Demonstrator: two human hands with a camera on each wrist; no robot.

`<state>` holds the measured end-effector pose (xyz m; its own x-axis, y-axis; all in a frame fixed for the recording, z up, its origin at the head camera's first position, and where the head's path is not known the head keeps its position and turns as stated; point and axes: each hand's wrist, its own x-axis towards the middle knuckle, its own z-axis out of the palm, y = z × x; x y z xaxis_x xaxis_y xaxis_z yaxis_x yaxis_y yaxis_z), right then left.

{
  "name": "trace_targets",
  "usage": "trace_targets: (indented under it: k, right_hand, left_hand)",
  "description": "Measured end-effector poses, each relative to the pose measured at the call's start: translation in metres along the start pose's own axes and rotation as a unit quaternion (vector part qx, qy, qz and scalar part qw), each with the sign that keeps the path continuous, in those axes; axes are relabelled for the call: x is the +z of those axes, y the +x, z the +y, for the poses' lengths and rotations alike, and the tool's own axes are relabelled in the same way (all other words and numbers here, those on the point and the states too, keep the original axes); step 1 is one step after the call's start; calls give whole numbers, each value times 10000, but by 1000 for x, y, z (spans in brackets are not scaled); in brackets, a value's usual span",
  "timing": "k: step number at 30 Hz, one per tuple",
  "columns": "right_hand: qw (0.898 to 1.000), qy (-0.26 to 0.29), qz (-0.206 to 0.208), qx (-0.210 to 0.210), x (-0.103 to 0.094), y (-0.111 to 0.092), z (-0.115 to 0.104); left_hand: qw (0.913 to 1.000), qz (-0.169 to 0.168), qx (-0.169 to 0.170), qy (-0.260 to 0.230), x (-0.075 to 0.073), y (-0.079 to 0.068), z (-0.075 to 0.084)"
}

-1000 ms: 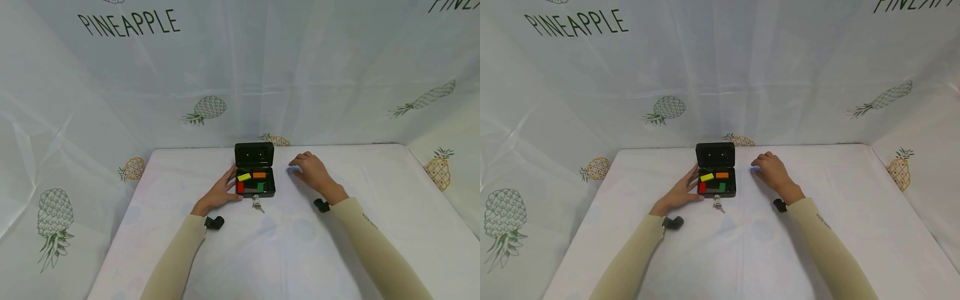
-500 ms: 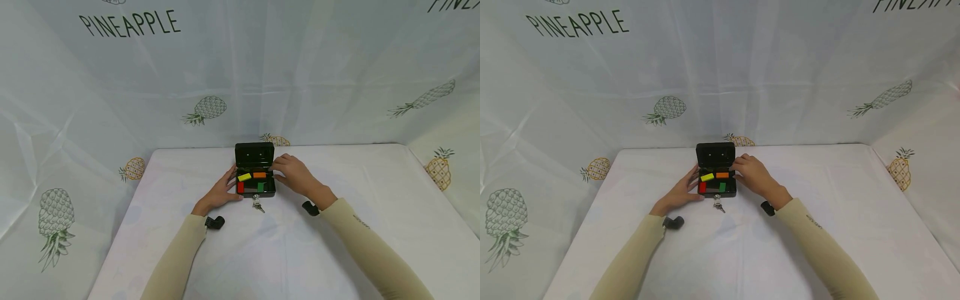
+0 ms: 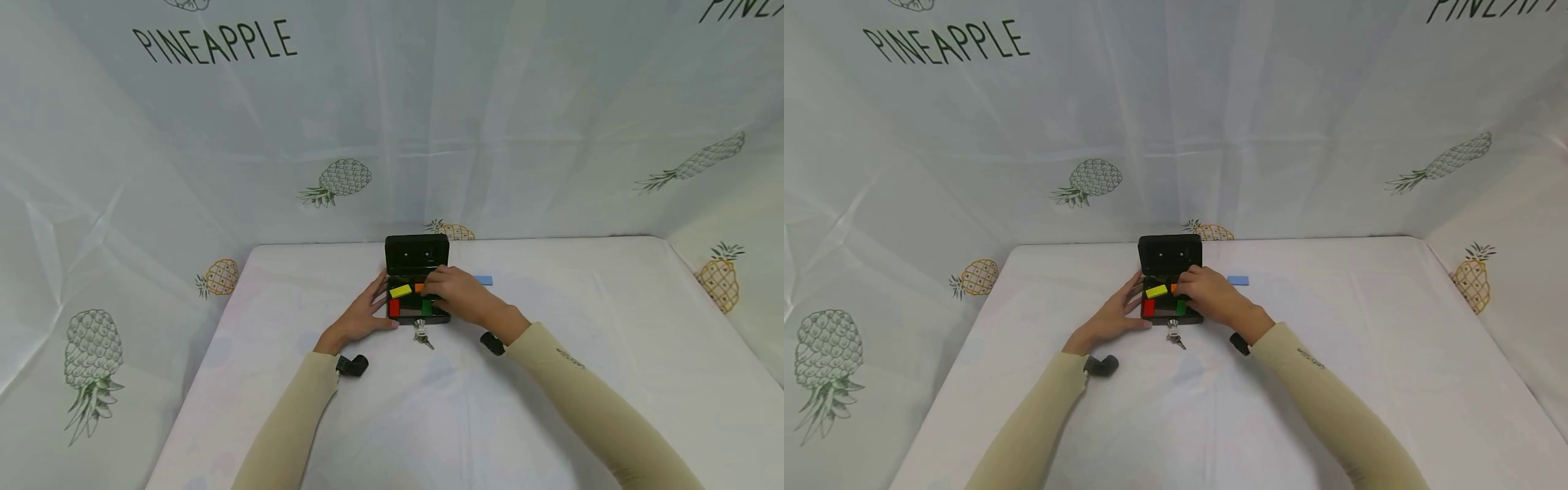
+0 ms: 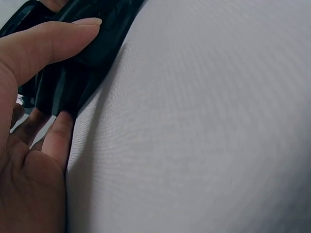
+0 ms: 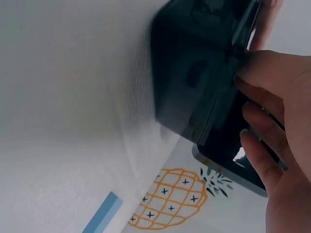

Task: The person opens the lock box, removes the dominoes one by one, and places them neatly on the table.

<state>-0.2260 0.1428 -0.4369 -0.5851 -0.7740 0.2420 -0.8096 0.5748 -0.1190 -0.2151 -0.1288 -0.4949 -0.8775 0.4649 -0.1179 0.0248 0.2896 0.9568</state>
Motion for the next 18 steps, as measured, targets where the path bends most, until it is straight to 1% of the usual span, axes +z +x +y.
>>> trace_targets:
  k: [9, 13, 18]
  right_hand:
    - [9988, -52, -472, 137, 4, 8, -1]
    - [9973, 13, -687, 240, 6, 11, -1]
    - [9947, -19, -966, 363, 7, 13, -2]
  left_hand:
    - [10000, 59, -5, 25, 1, 0, 0]
    - [10000, 34, -16, 14, 0, 1, -2]
    - [10000, -5, 55, -10, 0, 2, -5]
